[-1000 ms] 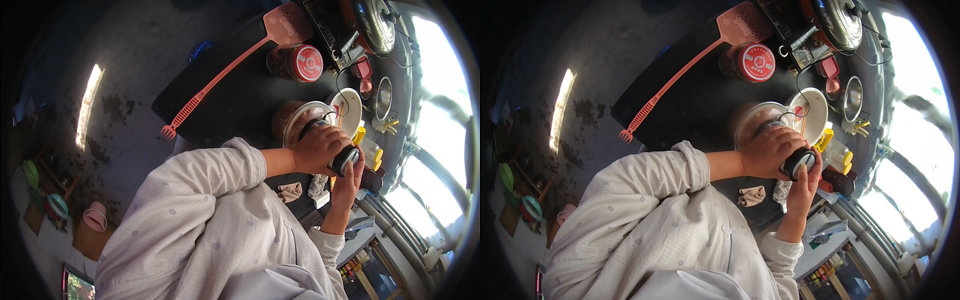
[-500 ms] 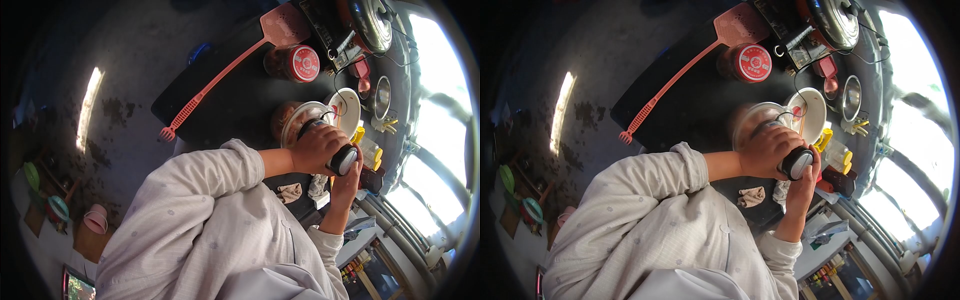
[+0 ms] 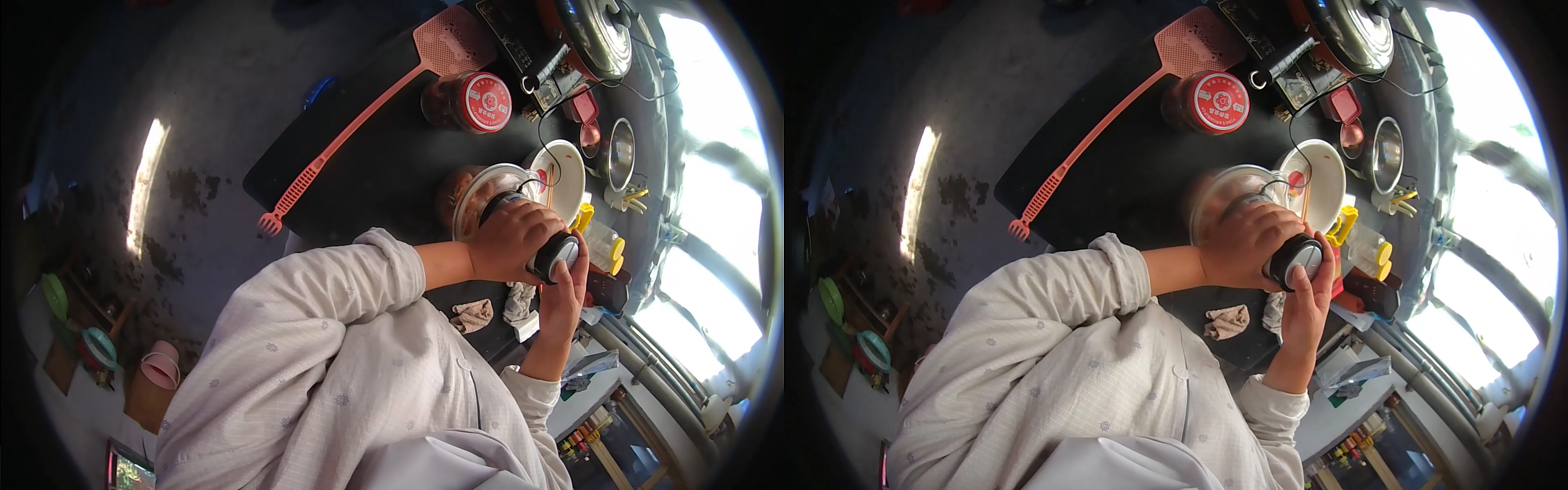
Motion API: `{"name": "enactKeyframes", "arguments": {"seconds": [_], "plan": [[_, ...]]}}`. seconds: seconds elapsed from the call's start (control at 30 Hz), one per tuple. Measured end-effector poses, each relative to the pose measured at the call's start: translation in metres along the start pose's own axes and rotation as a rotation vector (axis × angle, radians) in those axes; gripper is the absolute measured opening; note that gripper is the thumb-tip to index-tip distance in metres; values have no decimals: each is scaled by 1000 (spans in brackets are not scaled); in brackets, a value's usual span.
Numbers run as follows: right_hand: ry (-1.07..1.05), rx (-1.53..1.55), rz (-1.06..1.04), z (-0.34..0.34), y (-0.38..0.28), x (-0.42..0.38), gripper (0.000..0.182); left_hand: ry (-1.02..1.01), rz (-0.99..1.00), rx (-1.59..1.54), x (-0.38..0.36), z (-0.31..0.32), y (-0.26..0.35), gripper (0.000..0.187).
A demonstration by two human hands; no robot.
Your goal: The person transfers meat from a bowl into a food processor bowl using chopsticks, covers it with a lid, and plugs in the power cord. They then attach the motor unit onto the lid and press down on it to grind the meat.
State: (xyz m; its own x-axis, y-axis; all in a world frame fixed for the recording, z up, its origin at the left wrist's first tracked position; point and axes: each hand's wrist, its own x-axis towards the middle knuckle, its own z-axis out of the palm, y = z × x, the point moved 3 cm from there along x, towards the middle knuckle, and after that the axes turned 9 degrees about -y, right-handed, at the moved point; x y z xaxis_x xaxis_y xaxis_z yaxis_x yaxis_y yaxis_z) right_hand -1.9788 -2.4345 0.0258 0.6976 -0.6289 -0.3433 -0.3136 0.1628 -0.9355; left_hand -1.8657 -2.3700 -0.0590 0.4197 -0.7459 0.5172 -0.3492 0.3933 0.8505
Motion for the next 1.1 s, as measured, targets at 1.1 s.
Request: {"name": "enactKeyframes", "arguments": {"seconds": [1.1], "plan": [[107,239,-58,11,4,4,50,3,21,-8,1,0,-2,88]]}}
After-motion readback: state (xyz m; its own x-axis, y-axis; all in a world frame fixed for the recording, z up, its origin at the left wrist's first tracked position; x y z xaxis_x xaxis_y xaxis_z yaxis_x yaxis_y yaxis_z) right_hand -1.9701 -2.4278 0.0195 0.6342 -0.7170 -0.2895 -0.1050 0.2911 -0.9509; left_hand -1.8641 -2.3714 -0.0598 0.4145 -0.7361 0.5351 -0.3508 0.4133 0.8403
